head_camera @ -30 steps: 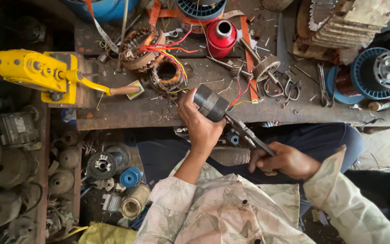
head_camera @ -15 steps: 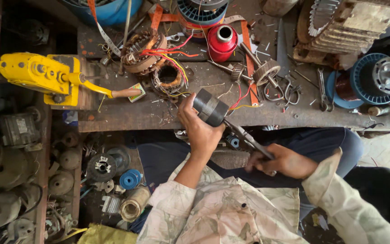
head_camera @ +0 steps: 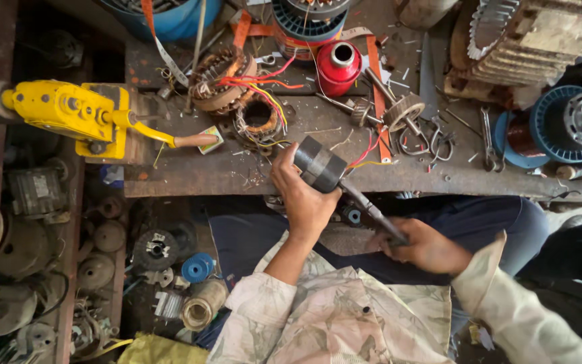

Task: The person sits cross-legged on the floor and works on a small electric motor. They use pliers to manipulate the motor's shaft and components, repeatedly adjusting and inspecting the assembly. The person also handles a small metal ring and a fan blade, attempting to fit them onto the motor shaft.

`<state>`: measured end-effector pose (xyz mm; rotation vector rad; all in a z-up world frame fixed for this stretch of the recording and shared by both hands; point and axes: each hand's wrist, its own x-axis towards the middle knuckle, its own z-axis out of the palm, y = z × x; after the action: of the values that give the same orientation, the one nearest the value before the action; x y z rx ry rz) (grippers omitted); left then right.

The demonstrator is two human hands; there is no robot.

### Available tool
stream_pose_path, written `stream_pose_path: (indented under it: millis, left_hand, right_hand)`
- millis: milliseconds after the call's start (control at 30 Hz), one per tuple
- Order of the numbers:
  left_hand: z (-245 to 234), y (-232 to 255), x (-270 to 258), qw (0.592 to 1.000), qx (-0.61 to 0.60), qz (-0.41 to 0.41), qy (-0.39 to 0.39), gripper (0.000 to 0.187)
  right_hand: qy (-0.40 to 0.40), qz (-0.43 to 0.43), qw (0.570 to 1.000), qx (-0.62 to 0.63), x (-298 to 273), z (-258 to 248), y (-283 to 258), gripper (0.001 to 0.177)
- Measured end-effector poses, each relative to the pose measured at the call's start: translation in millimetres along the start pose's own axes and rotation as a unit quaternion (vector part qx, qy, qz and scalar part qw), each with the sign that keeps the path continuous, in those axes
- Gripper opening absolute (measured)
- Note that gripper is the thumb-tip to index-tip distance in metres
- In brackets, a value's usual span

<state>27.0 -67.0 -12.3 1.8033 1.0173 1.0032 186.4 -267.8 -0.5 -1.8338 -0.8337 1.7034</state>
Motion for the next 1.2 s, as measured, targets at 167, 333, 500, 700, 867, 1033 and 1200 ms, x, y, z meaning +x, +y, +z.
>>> stream_pose_path:
  millis: [167,333,500,700,867,1033,1200]
  left_hand:
    - [3,1,-3,0.999,0.019,0.027,0.024,0.103]
    - [1,2,1,1.0,-0.009,0.018,-0.001,0.103]
    - [5,10,2,0.999,0.023,0.025,0.03,0.098]
    - [6,10,-2,0.999,0.035,0.01,0.026,0.098]
    - [6,12,1,0.999,0.035,0.019,0.025,0.098]
    - [7,9,1,0.999,0.026,0.007,0.025,0.1]
    - [3,6,0,1.0,0.012,0.013,0.011,0.105]
  right_hand:
    - [0.426,-0.156,0.713,-0.535,-3,46,-7,0.019]
    - [0.07,-0.141,0.971,-0.181,-2,2,-6,0.01]
    - [0.105,-0.199,0.964,-0.144,-2,5,-10,0.019]
    - [0.435,-0.107,0.649,-0.615,-10,40,-31,0.02]
    - [0.412,-0.122,0.686,-0.587,-13,29,-43,0.016]
    - [0.37,-0.111,0.775,-0.5,-9,28,-30,0.014]
    - [0.285,-0.16,0.866,-0.378,-6,26,-6,0.011]
